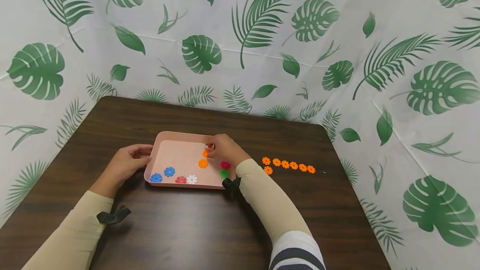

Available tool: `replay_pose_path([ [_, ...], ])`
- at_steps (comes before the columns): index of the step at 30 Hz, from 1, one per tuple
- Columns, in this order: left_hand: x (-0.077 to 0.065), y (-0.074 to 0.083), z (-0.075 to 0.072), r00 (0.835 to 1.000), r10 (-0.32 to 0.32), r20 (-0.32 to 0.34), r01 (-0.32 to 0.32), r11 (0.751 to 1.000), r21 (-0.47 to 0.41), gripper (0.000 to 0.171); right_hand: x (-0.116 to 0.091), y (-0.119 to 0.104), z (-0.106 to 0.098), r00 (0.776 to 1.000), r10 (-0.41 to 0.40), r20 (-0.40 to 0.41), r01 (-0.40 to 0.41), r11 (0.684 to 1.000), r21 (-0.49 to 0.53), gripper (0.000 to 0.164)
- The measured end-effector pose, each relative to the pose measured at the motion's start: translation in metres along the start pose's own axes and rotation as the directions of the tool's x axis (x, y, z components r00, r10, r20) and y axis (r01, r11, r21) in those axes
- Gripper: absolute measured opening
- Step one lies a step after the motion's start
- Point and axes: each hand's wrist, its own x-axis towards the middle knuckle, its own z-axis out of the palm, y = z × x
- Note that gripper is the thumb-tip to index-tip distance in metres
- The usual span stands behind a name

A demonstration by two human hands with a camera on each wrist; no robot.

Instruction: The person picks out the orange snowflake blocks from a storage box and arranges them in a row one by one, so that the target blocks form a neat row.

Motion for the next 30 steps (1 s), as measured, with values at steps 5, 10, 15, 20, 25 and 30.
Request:
replay_pose_path([
  [5,0.0005,0.0001,0.0002,1.0,0.008,-0.004,-0.008,1.0,-0.002,0.05,0.0033,0.0004,0.0045,0.999,0.03,0.025,-0.03,0.999,-0.016,0.03],
  [10,0.0,0.0,0.0004,1.0,0.013,-0.001,-0.013,1.0,-0.005,0.05,0.006,0.0005,0.0077,0.998,0.053,0.035,-0.052,0.997,-0.051,0.03],
  [15,0.0008,-0.001,-0.0003,1.0,0.017,-0.001,-0.017,1.0,-0.004,0.05,0.0077,-0.0018,0.0083,0.998,0.033,0.049,-0.027,0.991,-0.128,0.028],
  [20,0.002,-0.0009,-0.001,1.0,0.01,0.0,-0.01,1.0,0.0,0.049,0.0076,-0.0045,0.007,0.998,0.024,0.057,-0.014,0.986,-0.167,0.024],
  [25,0.0011,-0.0002,-0.0002,1.0,0.012,-0.002,-0.012,1.0,0.002,0.049,0.0091,-0.0027,0.0095,0.997,0.031,0.075,-0.017,0.982,-0.186,0.023],
  [30,-0.0001,0.0005,0.0006,1.0,0.013,-0.002,-0.013,1.0,-0.005,0.05,0.0086,0.0007,0.0101,0.997,0.026,0.078,-0.012,0.985,-0.172,0.025],
])
